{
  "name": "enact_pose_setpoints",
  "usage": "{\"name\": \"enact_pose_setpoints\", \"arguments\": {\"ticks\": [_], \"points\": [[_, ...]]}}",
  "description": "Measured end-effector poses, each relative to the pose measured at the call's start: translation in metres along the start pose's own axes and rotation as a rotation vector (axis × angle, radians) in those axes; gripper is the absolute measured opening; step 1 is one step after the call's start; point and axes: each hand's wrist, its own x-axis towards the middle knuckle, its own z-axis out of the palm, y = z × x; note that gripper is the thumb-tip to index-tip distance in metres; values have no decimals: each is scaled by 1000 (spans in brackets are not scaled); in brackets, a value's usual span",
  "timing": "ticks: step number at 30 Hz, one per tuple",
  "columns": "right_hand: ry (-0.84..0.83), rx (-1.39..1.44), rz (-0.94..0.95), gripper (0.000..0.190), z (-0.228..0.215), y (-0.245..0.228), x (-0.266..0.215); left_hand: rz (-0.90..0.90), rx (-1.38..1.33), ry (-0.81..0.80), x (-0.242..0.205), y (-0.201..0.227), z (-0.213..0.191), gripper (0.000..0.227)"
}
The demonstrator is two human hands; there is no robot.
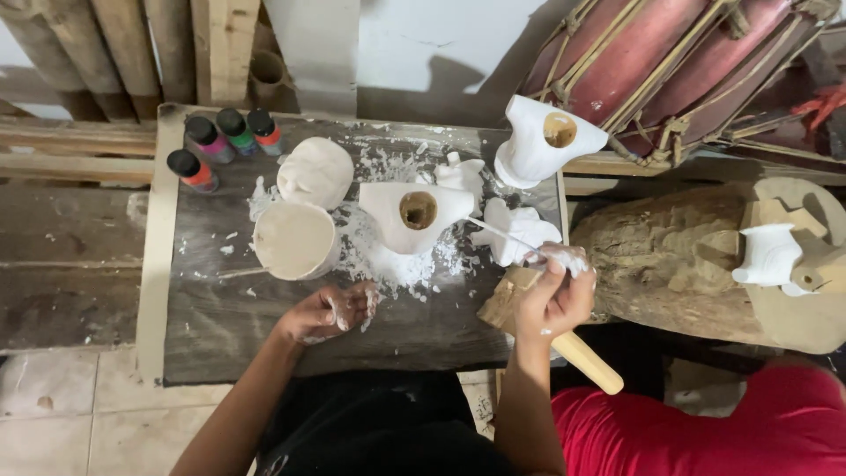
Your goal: Cleaning and refining plaster molds by scraping off excess material with a small tool and fingers
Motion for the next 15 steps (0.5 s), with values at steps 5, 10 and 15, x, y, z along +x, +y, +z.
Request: {"name": "enact_pose_setpoints", "arguments": {"ticks": [5,10,15], "points": [[0,31,7,28,2,-19,22,9,-22,2,1,-3,-2,23],[-43,9,37,26,0,-17,25,7,-24,15,4,3,9,23],[2,71,-7,29,3,-16,31,-18,18,43,0,-1,-3,21]]}}
